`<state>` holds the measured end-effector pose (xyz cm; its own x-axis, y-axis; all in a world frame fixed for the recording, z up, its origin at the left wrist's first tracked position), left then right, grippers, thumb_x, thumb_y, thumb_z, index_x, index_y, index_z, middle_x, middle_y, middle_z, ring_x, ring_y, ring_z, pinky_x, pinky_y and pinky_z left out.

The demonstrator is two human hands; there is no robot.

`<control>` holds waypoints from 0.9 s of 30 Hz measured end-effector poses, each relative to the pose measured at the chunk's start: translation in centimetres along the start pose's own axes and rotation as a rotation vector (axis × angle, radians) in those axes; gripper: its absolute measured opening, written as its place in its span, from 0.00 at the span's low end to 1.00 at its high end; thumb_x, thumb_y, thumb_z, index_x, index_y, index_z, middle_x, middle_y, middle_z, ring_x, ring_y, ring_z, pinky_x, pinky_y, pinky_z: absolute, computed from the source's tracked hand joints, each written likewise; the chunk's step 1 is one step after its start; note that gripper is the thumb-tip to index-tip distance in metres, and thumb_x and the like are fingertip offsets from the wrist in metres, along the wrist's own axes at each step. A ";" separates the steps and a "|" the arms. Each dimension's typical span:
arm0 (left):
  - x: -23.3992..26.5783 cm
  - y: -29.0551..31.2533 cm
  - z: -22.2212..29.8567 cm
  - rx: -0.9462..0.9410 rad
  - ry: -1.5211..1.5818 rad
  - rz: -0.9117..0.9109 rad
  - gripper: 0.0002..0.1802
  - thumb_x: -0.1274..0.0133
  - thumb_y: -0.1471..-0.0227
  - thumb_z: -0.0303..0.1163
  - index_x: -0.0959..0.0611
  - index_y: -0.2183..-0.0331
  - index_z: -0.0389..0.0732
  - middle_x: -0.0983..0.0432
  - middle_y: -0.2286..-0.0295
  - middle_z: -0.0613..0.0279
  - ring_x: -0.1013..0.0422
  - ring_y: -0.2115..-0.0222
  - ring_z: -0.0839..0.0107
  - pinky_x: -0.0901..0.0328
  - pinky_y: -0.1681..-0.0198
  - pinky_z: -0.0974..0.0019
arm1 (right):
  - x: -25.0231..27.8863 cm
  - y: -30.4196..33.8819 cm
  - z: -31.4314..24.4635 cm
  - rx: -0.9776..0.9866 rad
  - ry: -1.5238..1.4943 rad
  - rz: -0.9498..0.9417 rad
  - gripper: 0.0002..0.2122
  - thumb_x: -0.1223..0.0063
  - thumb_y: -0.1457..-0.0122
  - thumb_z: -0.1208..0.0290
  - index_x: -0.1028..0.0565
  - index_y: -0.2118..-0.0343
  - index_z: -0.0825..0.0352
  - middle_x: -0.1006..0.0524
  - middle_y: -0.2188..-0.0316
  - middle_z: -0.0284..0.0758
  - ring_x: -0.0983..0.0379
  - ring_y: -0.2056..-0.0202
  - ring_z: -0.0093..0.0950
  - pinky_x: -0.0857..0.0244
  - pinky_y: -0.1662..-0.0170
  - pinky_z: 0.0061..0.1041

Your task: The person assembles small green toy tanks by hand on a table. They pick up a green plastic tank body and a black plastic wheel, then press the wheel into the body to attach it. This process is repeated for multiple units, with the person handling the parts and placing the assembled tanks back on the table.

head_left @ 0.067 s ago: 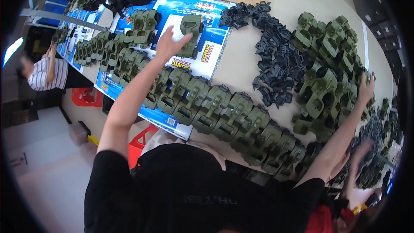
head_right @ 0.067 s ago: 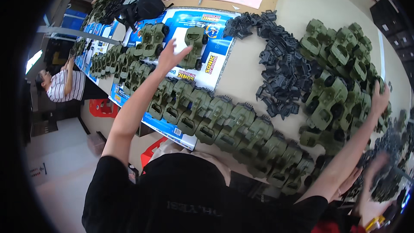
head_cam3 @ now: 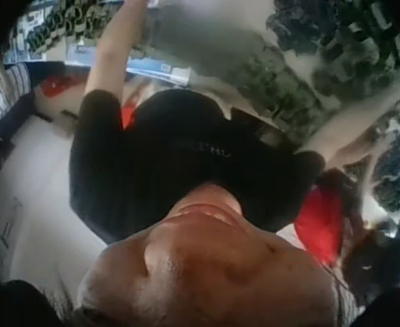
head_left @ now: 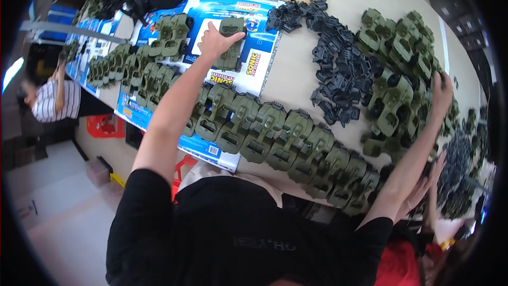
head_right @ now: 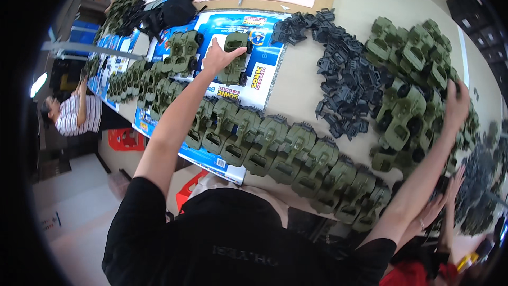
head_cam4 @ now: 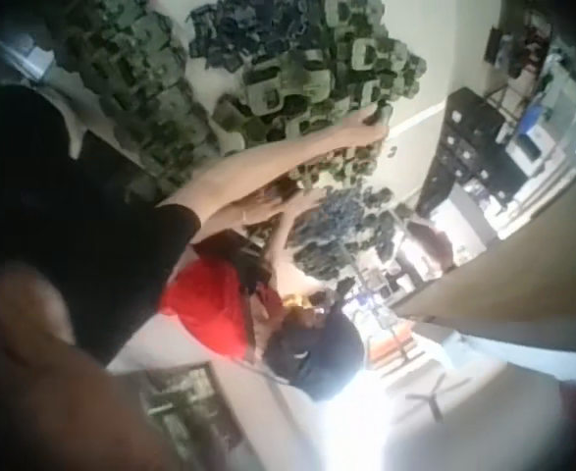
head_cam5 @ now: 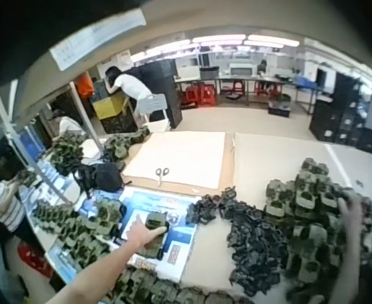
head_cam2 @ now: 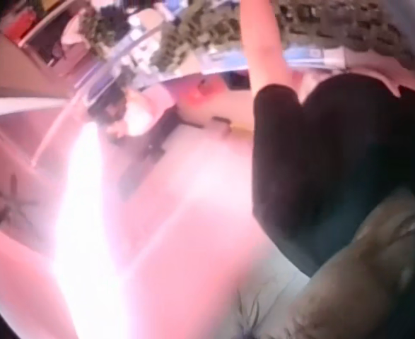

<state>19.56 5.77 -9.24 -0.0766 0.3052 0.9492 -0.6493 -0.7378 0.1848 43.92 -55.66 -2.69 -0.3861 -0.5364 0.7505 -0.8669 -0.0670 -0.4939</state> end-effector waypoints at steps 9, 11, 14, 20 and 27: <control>-5.5 -4.7 -2.5 0.040 0.780 -0.398 0.65 0.29 0.74 0.49 0.53 0.47 0.28 0.34 0.56 0.42 0.31 0.56 0.56 0.32 0.55 0.57 | -4.7 20.9 -31.3 -0.326 -0.630 -0.497 0.15 0.41 0.50 0.69 0.26 0.59 0.68 0.25 0.57 0.37 0.30 0.54 0.29 0.38 0.52 0.26; -3.6 -2.2 -2.6 0.019 1.160 -0.505 0.62 0.30 0.68 0.44 0.57 0.48 0.28 0.36 0.59 0.44 0.30 0.60 0.62 0.29 0.60 0.58 | -6.8 23.9 -37.2 -0.317 -0.687 -0.559 0.26 0.37 0.54 0.69 0.32 0.51 0.66 0.30 0.52 0.38 0.33 0.52 0.30 0.39 0.50 0.27; 0.3 2.3 -4.2 0.117 1.584 -0.867 0.32 0.40 0.53 0.40 0.34 0.52 0.34 0.29 0.59 0.50 0.29 0.59 0.63 0.30 0.58 0.55 | -9.4 27.0 -46.0 0.017 -0.553 -0.332 0.42 0.30 0.64 0.67 0.43 0.44 0.60 0.42 0.43 0.44 0.43 0.44 0.41 0.44 0.44 0.35; 7.1 8.3 -10.4 0.183 1.691 -1.313 0.25 0.51 0.44 0.44 0.29 0.52 0.37 0.27 0.59 0.51 0.30 0.57 0.63 0.34 0.54 0.58 | -9.3 28.7 -52.3 0.240 -0.438 -0.117 0.43 0.27 0.71 0.67 0.39 0.48 0.65 0.40 0.49 0.44 0.42 0.47 0.44 0.44 0.44 0.37; 16.1 12.6 -14.7 -1.174 0.311 -0.091 0.59 0.29 0.79 0.45 0.39 0.44 0.35 0.31 0.56 0.47 0.33 0.58 0.56 0.39 0.53 0.58 | -5.4 29.7 -51.6 -0.164 -0.945 -0.601 0.39 0.29 0.65 0.68 0.39 0.47 0.70 0.35 0.52 0.38 0.36 0.52 0.26 0.40 0.49 0.26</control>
<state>-0.96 10.25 4.66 -0.0689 0.5775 0.8135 -0.9391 0.2376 -0.2482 4.02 -11.35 1.29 0.4400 -0.8799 0.1795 -0.8892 -0.4548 -0.0493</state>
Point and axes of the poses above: each hand's wrist, its own y-axis away from the middle knuckle, its own x-axis out of the back of the hand, z = x × y, the point moved 2 cm from there along -y, towards the middle knuckle
